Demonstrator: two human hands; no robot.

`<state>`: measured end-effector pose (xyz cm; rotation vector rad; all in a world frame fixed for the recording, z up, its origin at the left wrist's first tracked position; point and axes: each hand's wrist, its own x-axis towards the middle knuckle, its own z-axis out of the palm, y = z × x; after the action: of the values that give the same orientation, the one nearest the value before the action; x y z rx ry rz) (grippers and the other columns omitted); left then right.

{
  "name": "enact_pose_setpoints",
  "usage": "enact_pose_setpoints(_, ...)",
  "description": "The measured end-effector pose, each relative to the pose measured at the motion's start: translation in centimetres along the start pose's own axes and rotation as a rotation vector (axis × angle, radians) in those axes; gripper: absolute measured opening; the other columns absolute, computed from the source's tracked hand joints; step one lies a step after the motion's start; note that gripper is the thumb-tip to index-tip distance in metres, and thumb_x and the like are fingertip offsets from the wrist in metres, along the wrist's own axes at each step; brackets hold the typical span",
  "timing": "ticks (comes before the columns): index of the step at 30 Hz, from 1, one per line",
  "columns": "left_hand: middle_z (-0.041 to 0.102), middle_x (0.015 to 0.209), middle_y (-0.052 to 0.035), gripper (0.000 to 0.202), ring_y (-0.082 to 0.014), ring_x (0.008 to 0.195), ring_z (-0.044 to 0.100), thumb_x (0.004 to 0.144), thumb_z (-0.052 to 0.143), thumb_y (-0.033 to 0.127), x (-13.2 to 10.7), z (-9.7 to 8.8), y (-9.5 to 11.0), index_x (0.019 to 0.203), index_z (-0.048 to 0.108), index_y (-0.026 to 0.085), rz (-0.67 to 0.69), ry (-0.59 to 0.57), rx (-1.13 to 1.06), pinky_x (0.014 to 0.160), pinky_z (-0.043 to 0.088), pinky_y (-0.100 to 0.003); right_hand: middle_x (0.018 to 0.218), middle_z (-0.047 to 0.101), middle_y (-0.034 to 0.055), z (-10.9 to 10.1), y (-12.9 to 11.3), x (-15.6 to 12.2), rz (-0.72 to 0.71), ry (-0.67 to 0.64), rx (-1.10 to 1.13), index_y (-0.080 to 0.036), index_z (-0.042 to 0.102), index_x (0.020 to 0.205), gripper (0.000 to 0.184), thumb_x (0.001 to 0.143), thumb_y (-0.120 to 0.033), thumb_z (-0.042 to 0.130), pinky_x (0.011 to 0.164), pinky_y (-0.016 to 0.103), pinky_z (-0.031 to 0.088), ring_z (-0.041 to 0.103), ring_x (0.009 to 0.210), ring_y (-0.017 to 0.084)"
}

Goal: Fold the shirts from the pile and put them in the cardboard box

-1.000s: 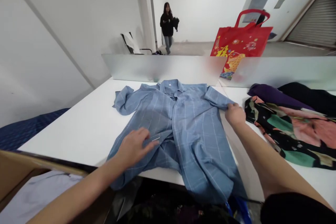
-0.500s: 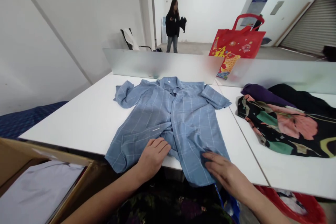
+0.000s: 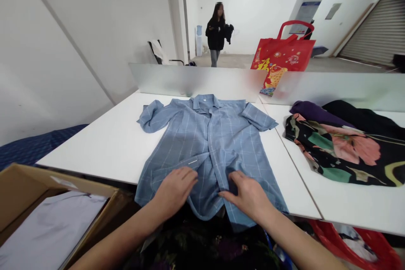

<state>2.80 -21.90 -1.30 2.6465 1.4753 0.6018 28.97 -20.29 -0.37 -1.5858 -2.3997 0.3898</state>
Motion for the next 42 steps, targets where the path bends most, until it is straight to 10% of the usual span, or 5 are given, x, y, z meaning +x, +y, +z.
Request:
enact_pose_setpoints(6, 0.063, 0.117, -0.0137, 0.034, -0.0281, 0.113, 0.054, 0.099, 0.039, 0.033, 0.2, 0.5, -4.6, 0.124, 0.055, 0.015, -0.291, -0.094, 0.260, 0.093, 0.044, -0.043, 0.076, 0.064, 0.0046, 1.0, 0.9, 2.7, 0.083, -0.122, 0.080, -0.018, 0.056, 0.073, 0.011, 0.082, -0.017, 0.050, 0.069, 0.028, 0.041, 0.060, 0.074, 0.018)
enact_pose_setpoints(13, 0.062, 0.103, -0.0095, 0.019, -0.0274, 0.101, 0.056, 0.092, 0.047, 0.031, 1.5, -1.8, -7.2, 0.086, 0.061, 0.020, -0.222, -0.362, 0.156, 0.080, 0.045, -0.040, 0.052, 0.043, -0.0064, -3.4, 3.0, 3.8, 0.294, -0.130, 1.150, -0.019, 0.051, 0.066, 0.032, 0.076, -0.044, 0.069, 0.043, 0.022, 0.026, 0.033, 0.044, 0.007)
enact_pose_setpoints(23, 0.063, 0.109, -0.0097, 0.022, -0.0255, 0.098, 0.063, 0.088, 0.050, 0.032, 0.1, -1.7, -7.6, 0.107, 0.052, 0.021, -0.302, -0.403, 0.103, 0.080, 0.045, -0.035, 0.062, 0.059, -0.0020, -4.5, -0.4, 5.7, 0.189, -0.057, 1.444, -0.017, 0.060, 0.075, 0.030, 0.072, -0.040, 0.078, 0.051, 0.022, 0.046, 0.054, 0.052, 0.009)
enact_pose_setpoints(36, 0.054, 0.086, 0.0005, 0.025, -0.0133, 0.077, 0.051, 0.089, 0.051, 0.045, 0.1, -6.4, -1.8, 0.093, 0.048, 0.020, -0.318, -0.277, -0.994, 0.071, 0.045, -0.027, 0.146, 0.048, 0.0119, -0.9, 6.3, -4.9, -0.274, 0.072, 0.054, -0.026, 0.053, 0.138, 0.060, 0.081, -0.029, 0.068, 0.101, 0.056, 0.045, 0.047, 0.131, 0.034)
enact_pose_setpoints(42, 0.053, 0.080, 0.0018, 0.017, -0.0120, 0.073, 0.052, 0.088, 0.054, 0.035, 2.3, -4.7, 0.6, 0.094, 0.050, 0.019, -0.199, -0.153, -0.884, 0.071, 0.046, -0.027, 0.117, 0.068, 0.0086, 0.3, 8.0, -6.5, -0.208, 0.255, 0.163, -0.024, 0.067, 0.111, 0.027, 0.096, -0.028, 0.045, 0.094, 0.039, 0.054, 0.065, 0.109, 0.023)
